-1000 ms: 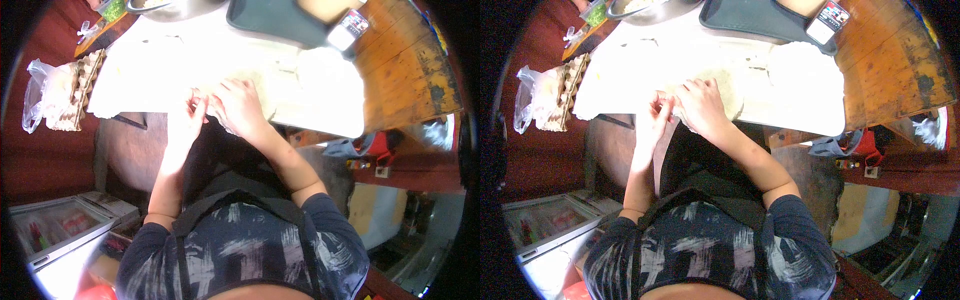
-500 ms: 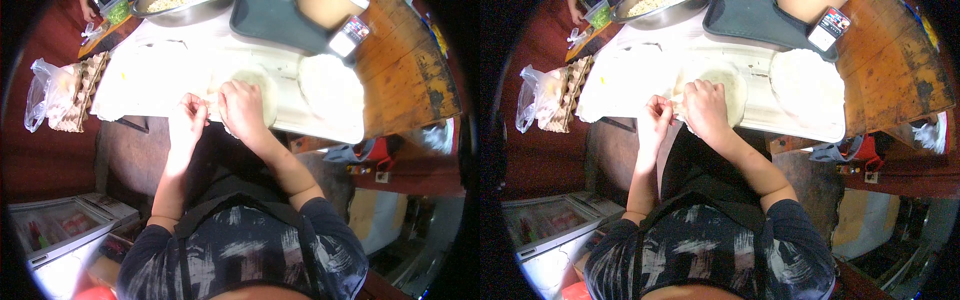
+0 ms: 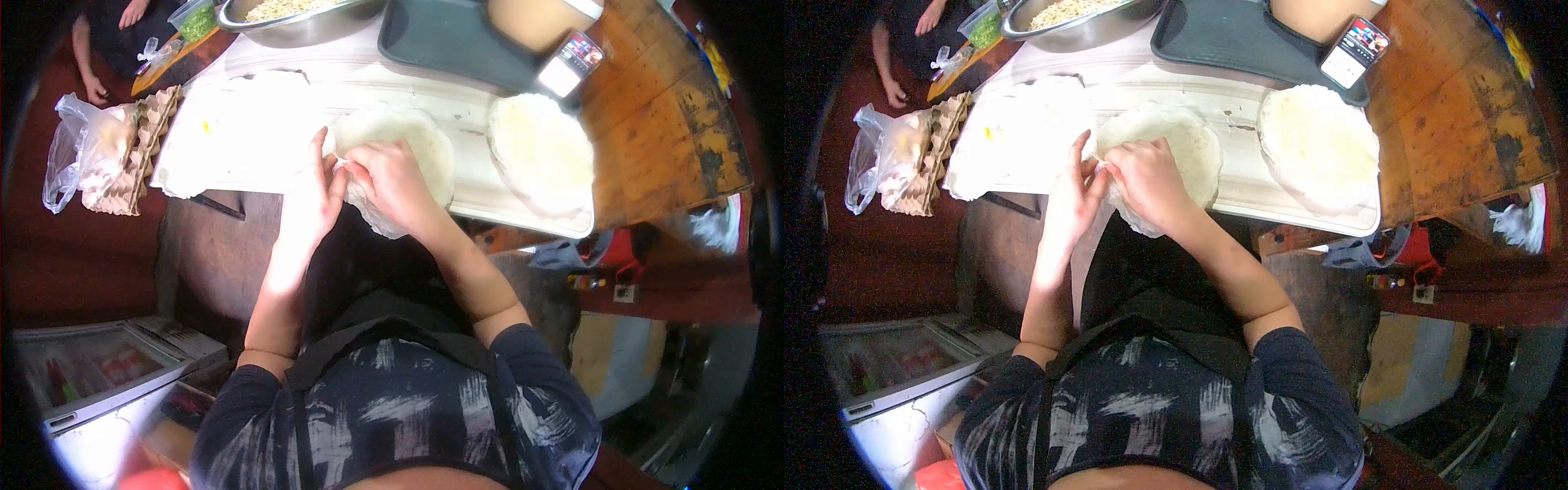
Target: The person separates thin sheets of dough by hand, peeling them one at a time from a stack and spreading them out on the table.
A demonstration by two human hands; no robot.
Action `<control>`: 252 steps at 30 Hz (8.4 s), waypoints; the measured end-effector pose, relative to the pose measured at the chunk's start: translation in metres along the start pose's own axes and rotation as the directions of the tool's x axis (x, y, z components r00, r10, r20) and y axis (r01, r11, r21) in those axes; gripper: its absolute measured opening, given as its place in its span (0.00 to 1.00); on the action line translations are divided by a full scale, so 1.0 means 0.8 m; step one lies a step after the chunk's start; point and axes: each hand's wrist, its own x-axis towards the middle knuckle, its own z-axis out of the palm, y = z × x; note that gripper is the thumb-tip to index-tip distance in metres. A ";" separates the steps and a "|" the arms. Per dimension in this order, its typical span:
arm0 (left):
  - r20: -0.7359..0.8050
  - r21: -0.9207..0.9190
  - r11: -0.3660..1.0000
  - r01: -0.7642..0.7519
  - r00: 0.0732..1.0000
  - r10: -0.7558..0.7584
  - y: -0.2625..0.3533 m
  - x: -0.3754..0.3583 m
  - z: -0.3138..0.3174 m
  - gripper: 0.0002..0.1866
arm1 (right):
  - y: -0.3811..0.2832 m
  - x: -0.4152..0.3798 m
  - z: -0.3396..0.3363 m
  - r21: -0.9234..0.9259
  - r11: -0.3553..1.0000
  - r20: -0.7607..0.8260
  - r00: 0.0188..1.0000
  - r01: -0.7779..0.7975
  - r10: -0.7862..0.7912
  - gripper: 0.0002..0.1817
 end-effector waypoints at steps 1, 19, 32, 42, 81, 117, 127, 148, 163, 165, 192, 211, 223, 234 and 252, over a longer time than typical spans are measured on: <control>-0.001 0.000 1.000 0.000 1.000 0.000 0.002 0.000 -0.001 0.28 | 0.000 -0.001 0.000 0.000 1.000 0.000 1.000 0.000 0.000 0.03; 0.059 0.222 0.967 -0.127 0.991 0.116 -0.009 0.001 0.007 0.26 | 0.007 -0.006 -0.002 -0.062 0.994 -0.161 0.984 -0.090 0.079 0.06; 0.074 0.119 0.992 -0.052 0.996 0.043 -0.026 0.007 0.020 0.25 | 0.015 -0.007 -0.012 -0.155 0.983 -0.085 0.992 -0.104 0.091 0.03; 0.109 0.070 0.994 0.080 0.990 -0.087 0.002 0.008 0.022 0.22 | 0.003 -0.008 -0.016 -0.201 0.952 -0.146 0.968 -0.233 0.206 0.05; 0.136 -0.248 0.968 0.045 0.991 -0.011 -0.011 0.027 0.018 0.23 | 0.031 0.000 -0.026 -0.086 0.989 -0.147 0.983 -0.121 0.107 0.04; 0.082 -0.359 0.900 0.247 0.969 -0.234 -0.037 0.021 0.034 0.27 | 0.033 -0.008 -0.019 -0.077 0.954 -0.250 0.932 -0.289 0.262 0.06; 0.215 0.026 0.974 0.225 0.950 -0.225 0.032 0.019 -0.008 0.17 | 0.014 0.005 -0.018 -0.070 0.996 -0.155 0.987 -0.054 0.043 0.03; 0.119 -0.098 0.932 0.348 0.934 -0.336 0.014 0.026 -0.001 0.17 | 0.012 -0.010 -0.019 -0.297 0.911 -0.195 0.952 -0.285 0.234 0.07; 0.167 -0.267 0.938 0.221 0.969 -0.181 0.003 0.026 0.003 0.17 | 0.006 0.000 -0.014 -0.083 0.995 -0.157 0.987 -0.058 0.045 0.03; 0.156 -0.210 0.947 0.242 0.965 -0.212 0.004 0.027 0.001 0.17 | 0.012 -0.001 -0.012 -0.093 0.993 -0.209 0.977 -0.073 0.052 0.02; 0.129 -0.244 0.954 0.174 0.981 -0.146 -0.002 0.033 0.004 0.13 | 0.003 0.008 -0.003 0.009 0.992 -0.210 0.970 -0.124 0.123 0.06; 0.080 -0.074 0.931 0.356 0.933 -0.351 -0.003 0.038 0.000 0.11 | 0.019 -0.004 -0.011 -0.072 0.913 -0.230 0.897 -0.402 0.378 0.07; -0.062 -0.448 0.868 0.215 0.961 -0.270 0.001 0.035 -0.003 0.17 | 0.015 -0.002 -0.027 0.578 0.655 0.005 0.805 -0.486 0.593 0.12; -0.177 -0.361 0.913 0.191 0.947 -0.268 -0.030 0.042 -0.019 0.17 | 0.034 -0.004 -0.059 0.538 0.695 -0.151 0.757 -0.477 0.636 0.14; -0.284 -0.317 0.916 0.247 0.897 -0.340 -0.047 0.049 -0.047 0.17 | 0.068 -0.020 -0.102 0.528 0.711 -0.266 0.704 -0.465 0.658 0.12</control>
